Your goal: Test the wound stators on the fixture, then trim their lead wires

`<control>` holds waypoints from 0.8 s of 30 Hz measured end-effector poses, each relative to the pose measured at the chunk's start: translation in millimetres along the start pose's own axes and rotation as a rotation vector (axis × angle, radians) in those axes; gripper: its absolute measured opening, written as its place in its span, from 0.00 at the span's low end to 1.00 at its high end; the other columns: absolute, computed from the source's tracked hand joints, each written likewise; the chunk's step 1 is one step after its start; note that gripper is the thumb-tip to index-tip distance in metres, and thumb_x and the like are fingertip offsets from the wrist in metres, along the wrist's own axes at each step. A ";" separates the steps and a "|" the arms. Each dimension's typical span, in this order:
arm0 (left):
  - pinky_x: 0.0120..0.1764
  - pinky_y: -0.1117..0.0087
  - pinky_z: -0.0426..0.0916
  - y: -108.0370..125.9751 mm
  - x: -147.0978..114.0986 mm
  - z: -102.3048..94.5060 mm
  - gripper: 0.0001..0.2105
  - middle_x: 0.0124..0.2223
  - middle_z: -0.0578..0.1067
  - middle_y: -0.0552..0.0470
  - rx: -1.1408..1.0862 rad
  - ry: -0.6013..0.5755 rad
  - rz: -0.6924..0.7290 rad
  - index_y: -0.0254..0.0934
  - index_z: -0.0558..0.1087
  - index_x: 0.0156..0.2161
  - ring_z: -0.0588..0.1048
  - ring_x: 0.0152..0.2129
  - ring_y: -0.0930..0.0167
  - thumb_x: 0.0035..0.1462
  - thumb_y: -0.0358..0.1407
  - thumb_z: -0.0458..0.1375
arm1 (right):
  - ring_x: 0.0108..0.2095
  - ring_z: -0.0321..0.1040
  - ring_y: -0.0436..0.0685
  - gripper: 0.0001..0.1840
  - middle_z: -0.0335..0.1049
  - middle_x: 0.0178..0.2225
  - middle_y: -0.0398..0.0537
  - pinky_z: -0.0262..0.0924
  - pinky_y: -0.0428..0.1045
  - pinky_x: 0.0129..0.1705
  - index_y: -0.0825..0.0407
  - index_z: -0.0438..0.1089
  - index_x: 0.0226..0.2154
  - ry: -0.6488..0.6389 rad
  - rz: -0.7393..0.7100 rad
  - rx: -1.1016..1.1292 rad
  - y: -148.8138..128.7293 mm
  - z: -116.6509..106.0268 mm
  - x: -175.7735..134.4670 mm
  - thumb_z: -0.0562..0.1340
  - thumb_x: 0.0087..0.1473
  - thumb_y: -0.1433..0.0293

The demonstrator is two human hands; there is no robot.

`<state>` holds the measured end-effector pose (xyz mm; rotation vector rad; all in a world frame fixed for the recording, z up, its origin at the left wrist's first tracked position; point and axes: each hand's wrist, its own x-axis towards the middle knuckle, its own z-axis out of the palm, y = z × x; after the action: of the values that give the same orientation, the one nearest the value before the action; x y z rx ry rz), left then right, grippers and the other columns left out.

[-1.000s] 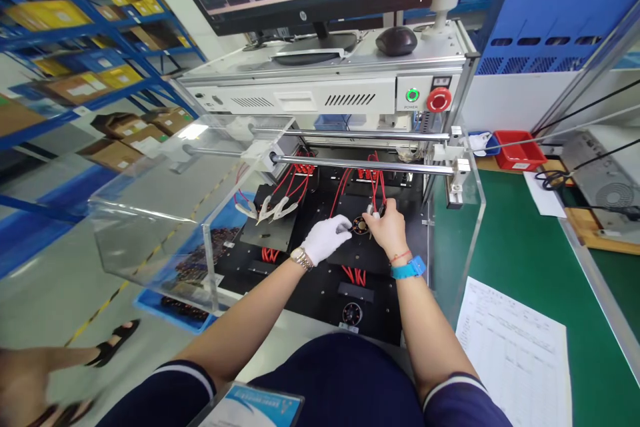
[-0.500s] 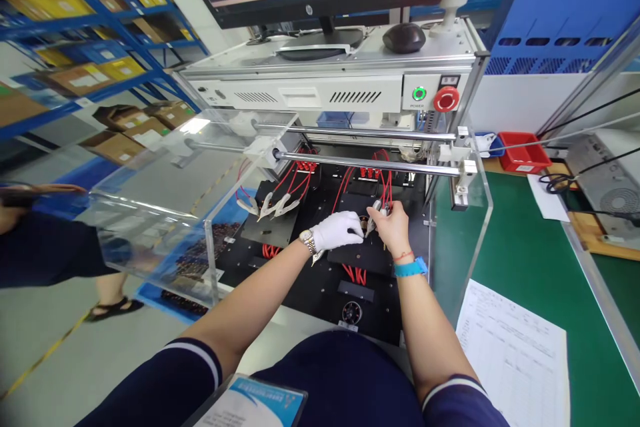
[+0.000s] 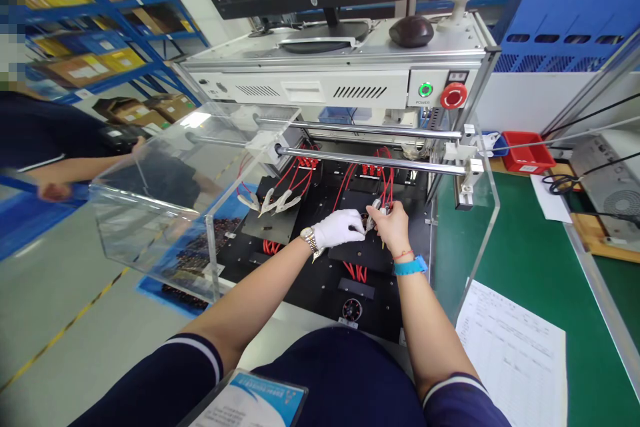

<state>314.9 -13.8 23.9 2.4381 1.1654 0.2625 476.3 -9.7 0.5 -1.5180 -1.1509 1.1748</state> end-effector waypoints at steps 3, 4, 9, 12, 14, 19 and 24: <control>0.37 0.74 0.64 -0.6 -0.6 0.8 0.07 0.32 0.73 0.53 -0.018 0.014 -0.007 0.37 0.76 0.29 0.71 0.32 0.72 0.49 0.37 0.58 | 0.12 0.60 0.52 0.24 0.63 0.14 0.39 0.55 0.46 0.11 0.50 0.58 0.29 -0.008 0.006 0.035 0.9 -0.8 1.8 0.66 0.36 0.53; 0.37 0.74 0.64 -0.6 -1.0 1.2 0.07 0.32 0.73 0.53 -0.039 0.024 -0.014 0.37 0.76 0.29 0.71 0.32 0.73 0.50 0.37 0.58 | 0.13 0.61 0.52 0.25 0.63 0.15 0.39 0.56 0.46 0.12 0.50 0.58 0.29 0.008 0.002 0.056 1.8 -0.9 2.5 0.66 0.36 0.52; 0.38 0.74 0.64 -0.7 -3.3 4.0 0.06 0.32 0.74 0.53 -0.173 0.081 -0.053 0.36 0.76 0.28 0.71 0.31 0.73 0.49 0.35 0.58 | 0.14 0.62 0.50 0.24 0.60 0.18 0.37 0.58 0.45 0.13 0.50 0.56 0.26 0.248 -0.051 0.174 9.3 4.0 3.2 0.64 0.38 0.50; 0.39 0.74 0.64 -1.7 -4.0 5.6 0.05 0.32 0.74 0.53 -0.182 0.089 -0.050 0.36 0.76 0.28 0.71 0.32 0.73 0.49 0.35 0.59 | 0.14 0.62 0.51 0.23 0.59 0.16 0.35 0.59 0.45 0.14 0.49 0.54 0.26 0.269 -0.024 0.305 13.9 10.9 1.2 0.62 0.41 0.51; 0.39 0.74 0.64 -2.5 -4.1 6.1 0.06 0.32 0.74 0.53 -0.182 0.094 -0.046 0.36 0.76 0.28 0.71 0.32 0.73 0.49 0.35 0.58 | 0.15 0.63 0.51 0.23 0.60 0.16 0.35 0.60 0.46 0.15 0.48 0.53 0.27 0.256 0.001 0.386 15.9 14.5 0.1 0.63 0.41 0.51; 0.40 0.74 0.64 -3.5 -5.0 6.3 0.06 0.32 0.74 0.53 -0.176 0.089 -0.042 0.36 0.76 0.28 0.71 0.33 0.73 0.49 0.35 0.58 | 0.15 0.63 0.51 0.24 0.62 0.16 0.35 0.62 0.47 0.16 0.48 0.52 0.28 0.234 0.041 0.426 16.6 16.2 -1.3 0.64 0.39 0.52; 0.40 0.74 0.64 -3.0 -4.7 6.9 0.06 0.32 0.74 0.53 -0.176 0.084 -0.046 0.36 0.76 0.28 0.71 0.33 0.73 0.49 0.35 0.58 | 0.16 0.64 0.52 0.26 0.61 0.18 0.36 0.62 0.47 0.17 0.48 0.51 0.28 0.222 0.057 0.405 15.5 15.5 -2.4 0.64 0.38 0.52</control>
<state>312.2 -17.8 16.5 2.2642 1.1792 0.4385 463.2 -13.6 -16.9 -1.3321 -0.6768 1.1609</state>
